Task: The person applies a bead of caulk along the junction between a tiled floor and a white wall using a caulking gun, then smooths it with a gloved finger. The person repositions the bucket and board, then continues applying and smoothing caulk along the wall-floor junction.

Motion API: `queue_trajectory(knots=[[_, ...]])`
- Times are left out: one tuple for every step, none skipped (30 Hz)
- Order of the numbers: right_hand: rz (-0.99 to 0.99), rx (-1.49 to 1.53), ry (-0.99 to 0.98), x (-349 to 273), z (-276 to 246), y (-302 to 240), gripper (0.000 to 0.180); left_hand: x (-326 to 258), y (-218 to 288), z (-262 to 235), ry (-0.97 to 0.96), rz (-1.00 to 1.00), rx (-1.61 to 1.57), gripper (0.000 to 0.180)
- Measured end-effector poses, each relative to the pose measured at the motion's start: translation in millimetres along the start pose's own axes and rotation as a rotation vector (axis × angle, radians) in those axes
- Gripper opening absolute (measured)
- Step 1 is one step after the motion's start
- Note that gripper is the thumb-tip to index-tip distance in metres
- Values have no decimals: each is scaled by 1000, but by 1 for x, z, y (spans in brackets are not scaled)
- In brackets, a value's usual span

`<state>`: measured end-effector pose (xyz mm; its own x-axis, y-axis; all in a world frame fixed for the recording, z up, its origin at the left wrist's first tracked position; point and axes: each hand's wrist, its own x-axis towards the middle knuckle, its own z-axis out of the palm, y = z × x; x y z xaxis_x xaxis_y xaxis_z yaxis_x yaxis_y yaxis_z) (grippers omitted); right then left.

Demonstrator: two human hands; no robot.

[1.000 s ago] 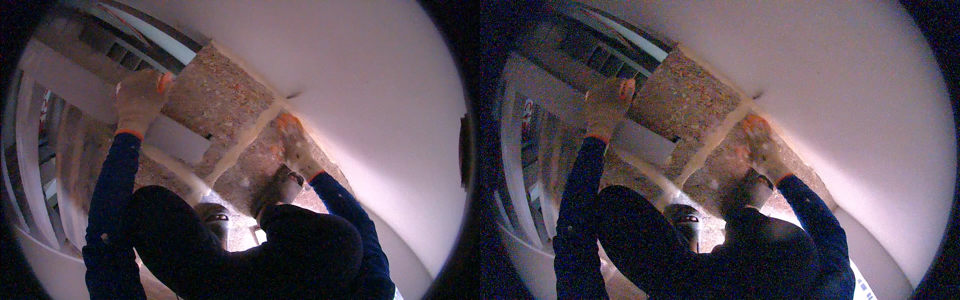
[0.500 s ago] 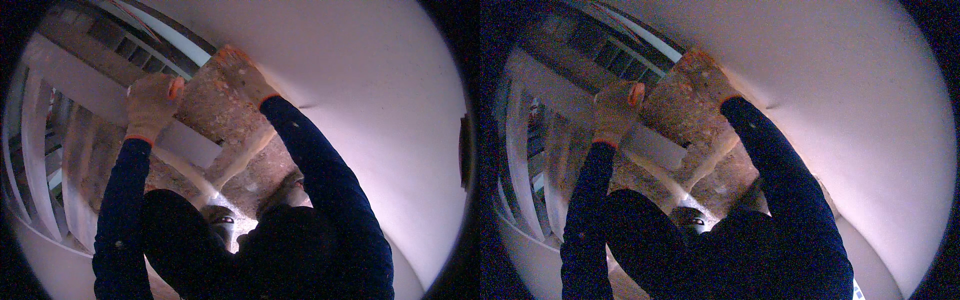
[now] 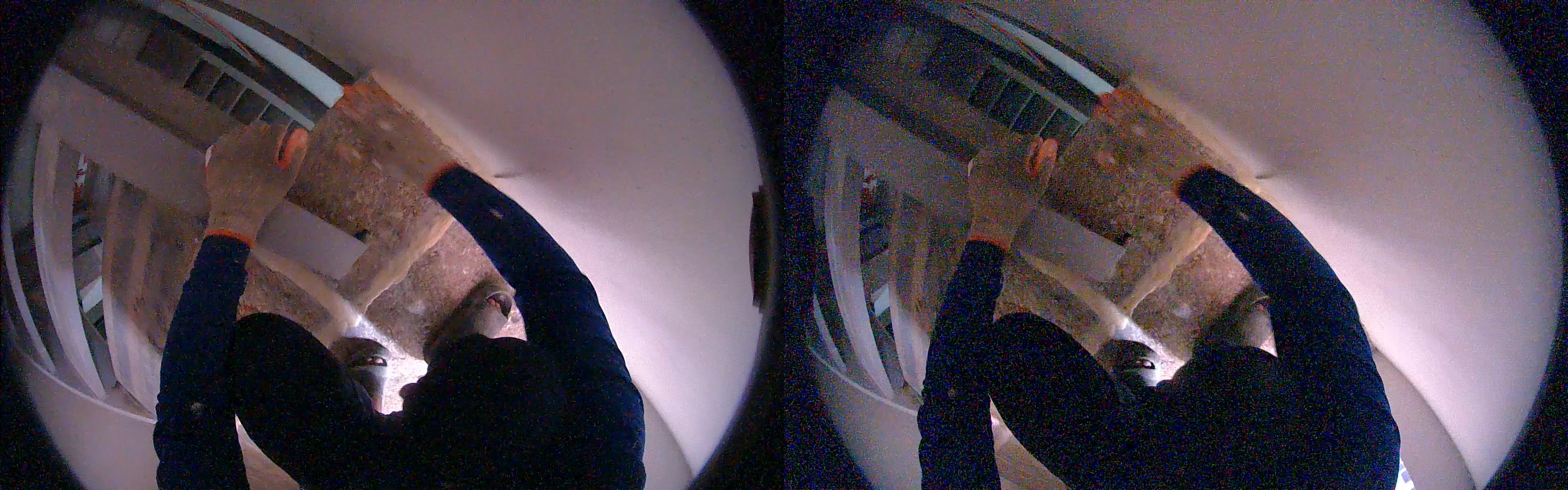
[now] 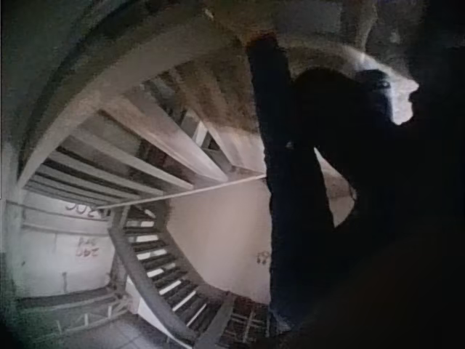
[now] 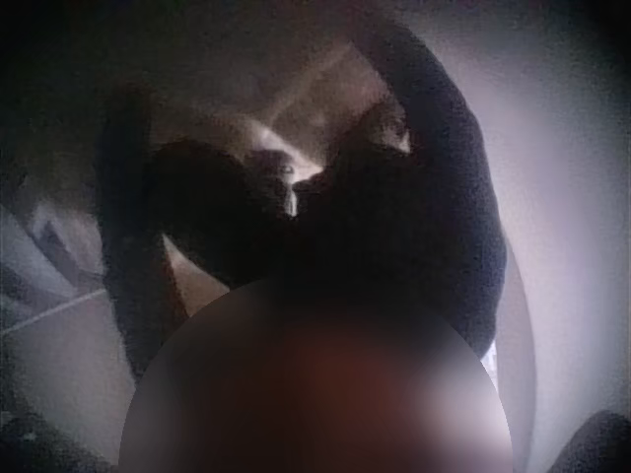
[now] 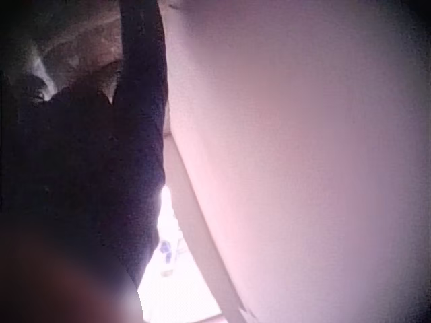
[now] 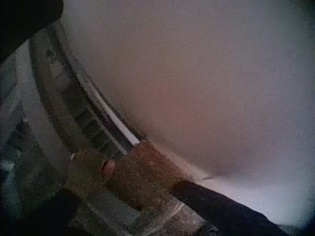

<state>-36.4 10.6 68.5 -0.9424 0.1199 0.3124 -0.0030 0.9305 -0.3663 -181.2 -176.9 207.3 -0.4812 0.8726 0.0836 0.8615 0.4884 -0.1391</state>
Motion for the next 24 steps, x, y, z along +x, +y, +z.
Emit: queue_trajectory(knots=[[-25,-36,-24,23,10,8,65,1,-1,1,25,8,-29,40],[-26,12,60,41,19,14,66,2,-2,2,13,3,-53,39],[-3,26,67,53,26,18,66,3,-3,4,-19,1,-85,39],[55,15,2,56,29,21,66,2,-5,5,-46,0,-77,38],[48,10,40,51,30,24,66,3,-6,6,-89,5,-78,37],[87,-29,5,38,27,25,66,2,-7,6,-108,20,-83,37],[88,-79,21,21,22,25,66,2,-8,7,-60,41,-77,36],[105,-78,-11,4,17,26,65,0,-8,7,7,62,-73,36],[80,-91,13,-14,10,27,64,0,-9,7,46,77,-66,35],[67,-99,26,-32,3,28,62,-2,-8,6,86,92,-57,35],[90,-84,-23,-53,-6,28,61,-3,-9,5,93,103,-43,35],[128,-58,-82,-75,-14,26,60,-4,-9,4,87,109,-52,34],[196,-5,-184,-96,-22,25,59,-4,-9,3,82,115,-62,34],[188,-10,-142,-117,-31,23,60,-4,-10,3,63,119,-97,34],[205,6,-148,-139,-40,22,60,-4,-10,4,50,113,-106,33],[223,25,-155,-163,-49,21,60,-4,-12,4,36,108,-115,32],[240,44,-162,-188,-59,20,61,-3,-12,7,30,93,-100,32],[257,63,-171,-214,-71,18,61,-4,-13,9,23,78,-86,31],[267,68,-178,-241,-82,14,61,-4,-14,12,-2,104,-42,32],[332,18,-244,-268,-96,8,62,-5,-14,14,-25,129,4,32],[358,-70,-306,-292,-111,1,63,-6,-14,17,-30,132,55,32],[401,-63,-305,-310,-126,-5,63,-6,-14,19,28,146,25,33],[420,-77,-300,-323,-141,-12,64,-7,-13,21,102,147,-4,34],[408,-57,-215,-329,-151,-20,64,-7,-12,21,181,150,-30,34]])
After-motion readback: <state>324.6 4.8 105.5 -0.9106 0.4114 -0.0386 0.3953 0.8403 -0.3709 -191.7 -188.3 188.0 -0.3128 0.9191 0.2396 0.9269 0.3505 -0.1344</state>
